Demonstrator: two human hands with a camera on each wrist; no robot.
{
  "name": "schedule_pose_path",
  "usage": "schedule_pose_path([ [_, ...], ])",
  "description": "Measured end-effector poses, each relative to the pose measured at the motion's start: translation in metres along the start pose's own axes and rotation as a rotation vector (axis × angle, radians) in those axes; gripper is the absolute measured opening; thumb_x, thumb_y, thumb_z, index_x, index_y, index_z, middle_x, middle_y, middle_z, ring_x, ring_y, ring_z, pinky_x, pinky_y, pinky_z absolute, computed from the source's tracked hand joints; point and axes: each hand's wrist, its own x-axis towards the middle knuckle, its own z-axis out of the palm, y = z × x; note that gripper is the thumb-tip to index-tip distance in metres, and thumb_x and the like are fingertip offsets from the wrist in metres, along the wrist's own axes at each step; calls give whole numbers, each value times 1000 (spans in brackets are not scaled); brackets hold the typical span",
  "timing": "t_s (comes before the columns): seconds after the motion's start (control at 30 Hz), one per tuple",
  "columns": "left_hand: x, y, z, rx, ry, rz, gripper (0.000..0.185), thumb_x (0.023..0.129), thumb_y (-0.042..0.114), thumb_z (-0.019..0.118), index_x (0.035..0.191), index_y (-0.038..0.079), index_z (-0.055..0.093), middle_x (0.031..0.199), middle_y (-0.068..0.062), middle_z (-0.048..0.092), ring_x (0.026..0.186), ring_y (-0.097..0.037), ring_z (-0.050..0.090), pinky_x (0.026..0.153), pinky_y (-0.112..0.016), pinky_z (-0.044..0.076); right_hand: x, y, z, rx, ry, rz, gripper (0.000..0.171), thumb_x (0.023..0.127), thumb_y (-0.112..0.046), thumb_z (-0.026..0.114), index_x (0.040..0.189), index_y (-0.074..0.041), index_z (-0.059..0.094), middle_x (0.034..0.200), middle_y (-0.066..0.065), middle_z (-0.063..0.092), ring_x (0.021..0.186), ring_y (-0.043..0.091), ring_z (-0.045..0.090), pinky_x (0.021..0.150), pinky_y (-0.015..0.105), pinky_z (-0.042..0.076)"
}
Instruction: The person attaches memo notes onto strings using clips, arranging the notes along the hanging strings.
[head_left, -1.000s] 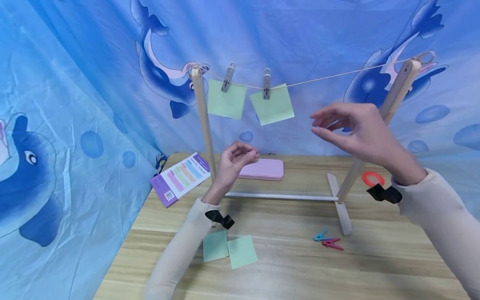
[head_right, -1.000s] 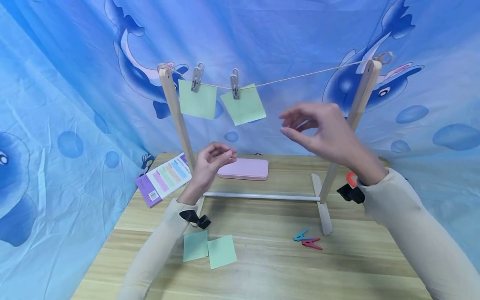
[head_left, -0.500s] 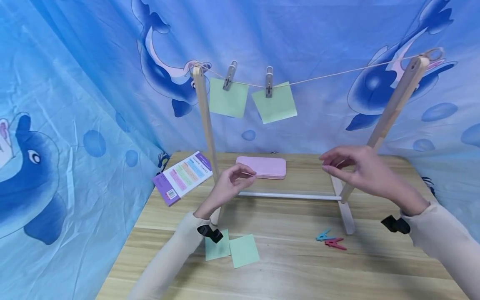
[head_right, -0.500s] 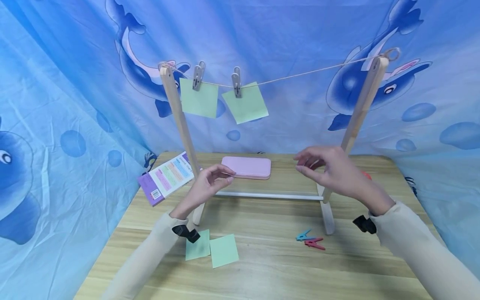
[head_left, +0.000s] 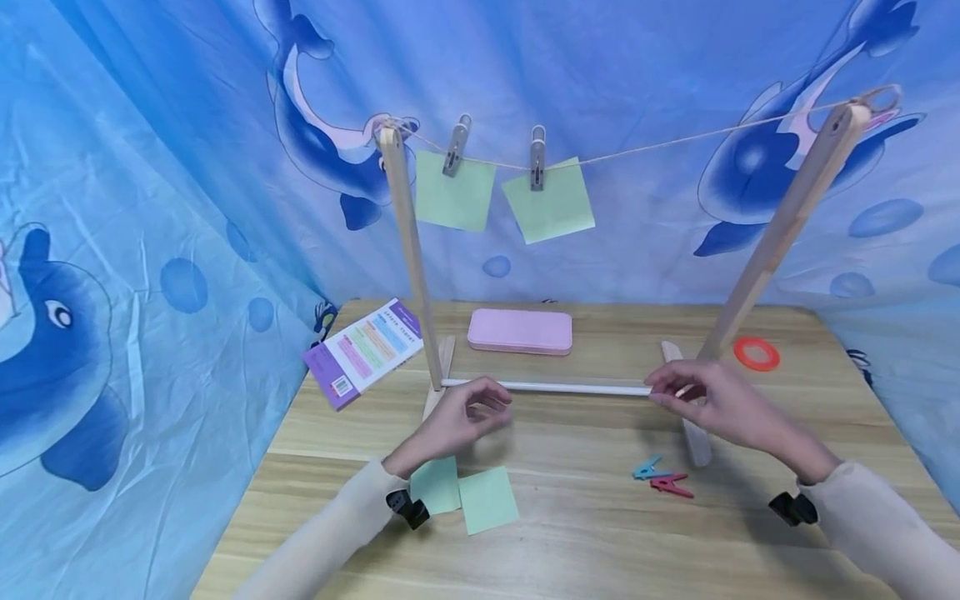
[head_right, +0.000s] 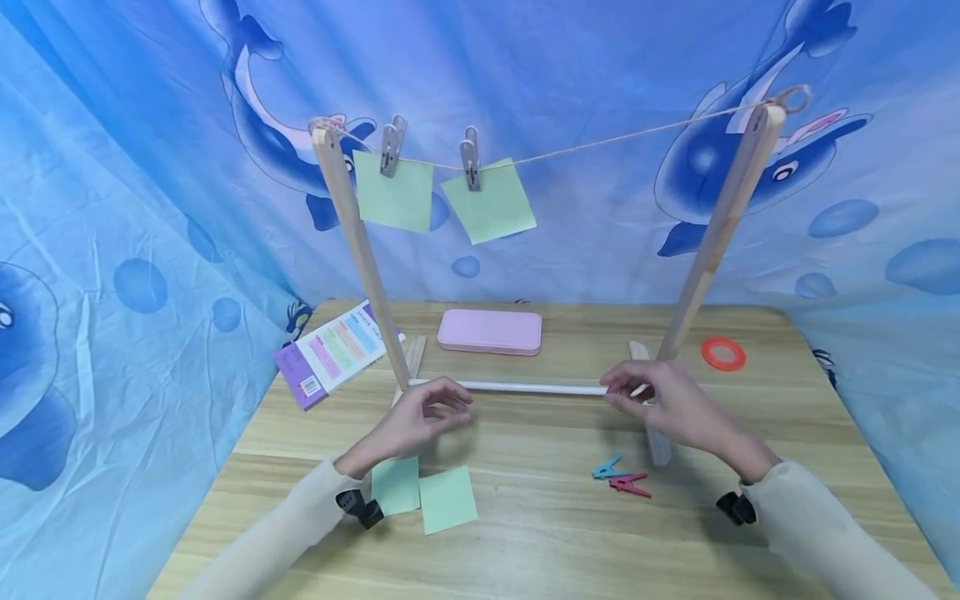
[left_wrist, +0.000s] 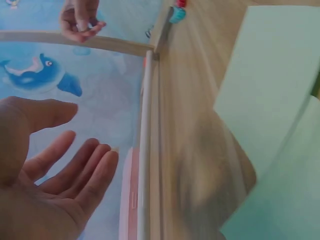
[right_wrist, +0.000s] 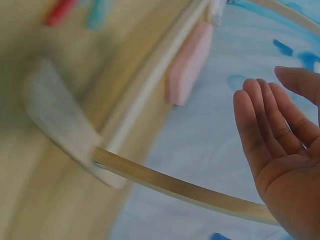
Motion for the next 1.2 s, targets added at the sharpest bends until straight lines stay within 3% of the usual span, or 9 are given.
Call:
schedule_pose_path([
  [0.2, -14, -2, -2, 137, -107, 8, 41, 87, 20, 75, 124, 12, 60, 122, -16, 65, 107, -31, 67, 90, -34, 59, -15, 15, 21, 58, -26, 6, 23, 88, -11, 73, 104, -26, 69, 90, -5, 73, 79, 2, 67, 65, 20, 58],
  [0.33, -26, -3, -3, 243, -160, 11, 50, 84, 24, 79, 127, 7, 59, 119, -13, 67, 105, -28, 66, 90, -38, 58, -24, 20, 32, 78, -27, 13, 20, 87, -10, 73, 102, -23, 70, 90, 1, 74, 78, 4, 67, 63, 21, 58],
  [0.53, -40, -5, -2, 362, -207, 19, 57, 75, 25, 86, 123, 5, 61, 108, -8, 68, 97, -24, 65, 84, -32, 57, -35, 26, 44, 105, -41, 21, 16, 87, -10, 74, 102, -14, 72, 89, 0, 74, 77, 1, 67, 62, 21, 58],
  [0.67, -44, -6, 1, 422, -226, 20, 59, 73, 26, 87, 123, 6, 63, 109, -7, 68, 98, -21, 64, 88, -32, 56, -42, 30, 49, 119, -62, 24, 16, 89, -14, 73, 104, -9, 70, 89, -4, 73, 78, -1, 66, 62, 21, 58],
  [0.87, -49, -6, 6, 503, -266, -38, 63, 72, 33, 88, 125, 11, 63, 111, -2, 65, 101, -18, 61, 90, -28, 52, -54, 35, 55, 139, -141, 87, 20, 90, -20, 72, 107, -9, 68, 91, -5, 72, 79, -1, 65, 66, 21, 58],
  [1.2, -55, -8, 13, 560, -263, -63, 67, 71, 36, 87, 129, 14, 61, 114, 1, 61, 104, -14, 57, 93, -28, 50, -68, 39, 66, 162, -121, 101, 20, 88, -18, 74, 105, -10, 67, 90, -3, 73, 79, 0, 66, 66, 21, 58],
])
